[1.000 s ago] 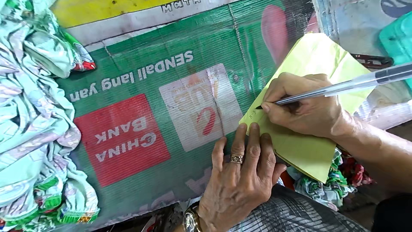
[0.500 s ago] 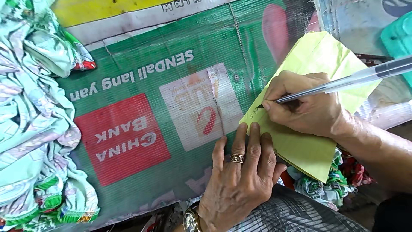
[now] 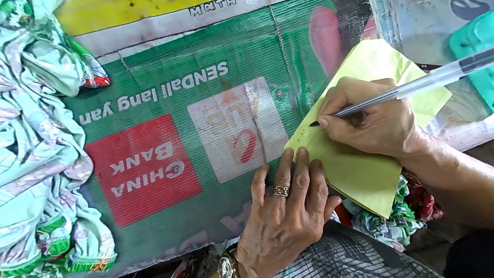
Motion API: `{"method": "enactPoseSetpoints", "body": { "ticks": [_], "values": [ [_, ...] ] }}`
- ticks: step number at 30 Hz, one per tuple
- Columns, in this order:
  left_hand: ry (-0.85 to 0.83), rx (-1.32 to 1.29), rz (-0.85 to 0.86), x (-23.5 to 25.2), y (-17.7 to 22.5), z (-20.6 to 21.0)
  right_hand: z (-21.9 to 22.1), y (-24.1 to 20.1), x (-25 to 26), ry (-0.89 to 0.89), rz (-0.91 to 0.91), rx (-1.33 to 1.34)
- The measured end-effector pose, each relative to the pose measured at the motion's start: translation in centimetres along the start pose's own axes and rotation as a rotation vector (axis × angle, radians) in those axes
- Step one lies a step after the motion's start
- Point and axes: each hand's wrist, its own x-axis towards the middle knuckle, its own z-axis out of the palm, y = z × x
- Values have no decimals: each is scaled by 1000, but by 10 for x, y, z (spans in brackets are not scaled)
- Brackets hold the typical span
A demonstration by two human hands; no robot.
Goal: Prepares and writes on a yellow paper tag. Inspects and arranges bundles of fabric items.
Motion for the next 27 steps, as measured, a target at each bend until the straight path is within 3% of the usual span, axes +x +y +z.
{"method": "enactPoseSetpoints", "body": {
  "ticks": [27],
  "values": [
    [-3,1,8,0,-1,0,0,0,1,25,-9,-55]
  ]
}}
